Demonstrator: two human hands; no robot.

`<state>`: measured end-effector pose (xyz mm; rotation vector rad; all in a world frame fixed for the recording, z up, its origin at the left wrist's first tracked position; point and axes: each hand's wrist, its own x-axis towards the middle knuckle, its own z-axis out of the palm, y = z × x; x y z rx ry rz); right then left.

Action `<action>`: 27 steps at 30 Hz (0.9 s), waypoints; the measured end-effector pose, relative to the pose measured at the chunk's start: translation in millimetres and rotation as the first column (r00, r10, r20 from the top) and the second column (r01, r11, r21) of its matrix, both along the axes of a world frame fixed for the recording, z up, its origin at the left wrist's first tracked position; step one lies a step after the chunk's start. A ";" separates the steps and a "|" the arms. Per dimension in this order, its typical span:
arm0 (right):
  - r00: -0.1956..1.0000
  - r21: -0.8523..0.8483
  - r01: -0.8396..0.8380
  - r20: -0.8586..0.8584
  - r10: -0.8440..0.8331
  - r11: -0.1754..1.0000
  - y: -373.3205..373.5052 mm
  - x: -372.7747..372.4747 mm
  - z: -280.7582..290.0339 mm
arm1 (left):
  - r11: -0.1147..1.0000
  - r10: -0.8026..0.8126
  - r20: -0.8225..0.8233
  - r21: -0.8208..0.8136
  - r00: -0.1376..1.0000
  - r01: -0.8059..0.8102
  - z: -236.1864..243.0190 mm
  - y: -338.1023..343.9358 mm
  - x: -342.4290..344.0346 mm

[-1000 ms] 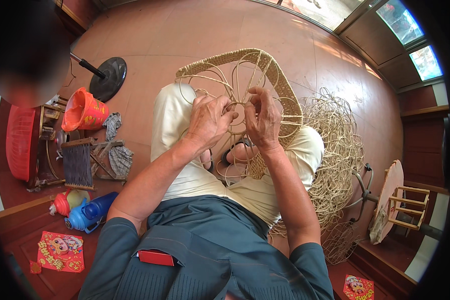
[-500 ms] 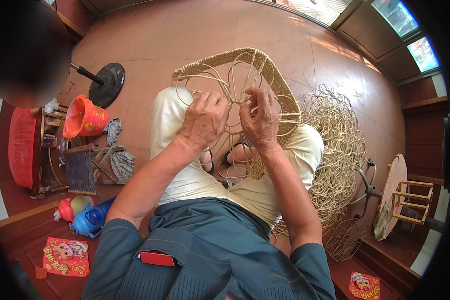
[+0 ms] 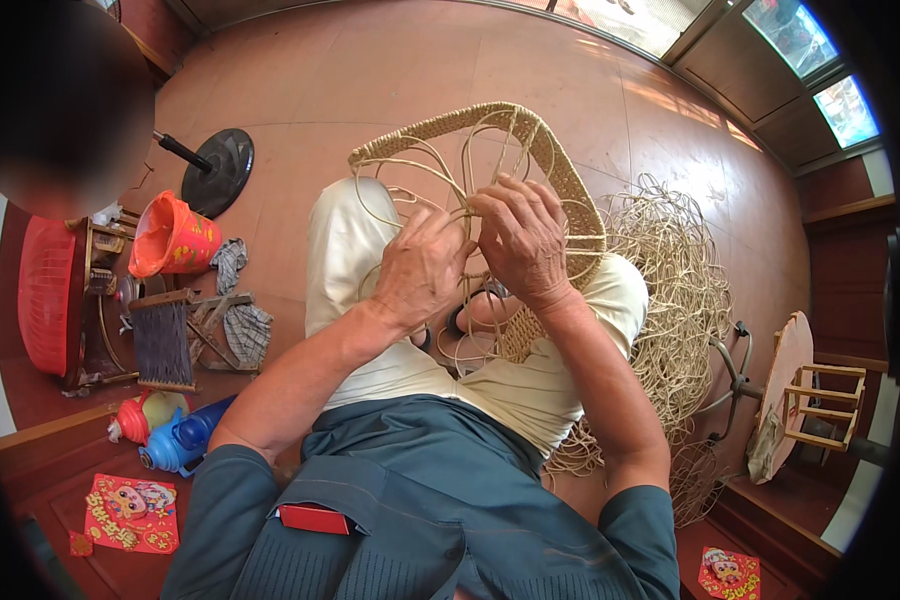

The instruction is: Manually weave a traditional basket using long plant-based strips and a wire frame.

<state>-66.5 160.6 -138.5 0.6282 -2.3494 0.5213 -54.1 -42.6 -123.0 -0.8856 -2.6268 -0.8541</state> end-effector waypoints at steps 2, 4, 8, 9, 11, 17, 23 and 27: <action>0.996 0.001 -0.084 0.014 0.084 0.996 5.0 -7.9 -2.5 | 0.995 -0.024 0.103 0.099 0.994 0.014 3.7 -7.9 -1.8; 0.994 0.028 -0.103 0.044 0.101 0.994 11.5 -13.1 -0.4 | 0.984 -0.083 0.403 0.180 0.911 0.010 23.7 -16.9 -2.6; 0.982 0.098 -0.169 0.099 0.160 0.981 17.9 -16.3 15.8 | 0.950 -0.119 0.554 0.305 0.824 -0.067 37.8 -29.4 -7.4; 0.979 0.122 -0.194 0.093 0.184 0.973 20.1 -17.3 16.1 | 0.928 -0.148 0.624 0.356 0.767 -0.111 39.2 -33.2 -6.8; 0.975 0.143 -0.206 0.115 0.191 0.968 23.1 -22.4 15.4 | 0.903 -0.180 0.687 0.400 0.704 -0.159 45.2 -37.5 -6.1; 0.945 0.079 -0.273 0.209 0.252 0.959 18.5 -34.2 10.8 | 0.759 -0.374 0.724 0.598 0.580 -0.258 60.4 -50.7 -5.4; 0.922 -0.018 -0.286 0.266 0.280 0.958 16.2 -39.6 9.7 | 0.713 -0.334 0.689 0.631 0.643 -0.306 85.8 -114.2 -12.8; 0.943 0.012 -0.263 0.212 0.255 0.965 26.5 -41.5 6.3 | 0.557 -0.173 0.652 0.683 0.738 -0.472 122.3 -177.1 -20.2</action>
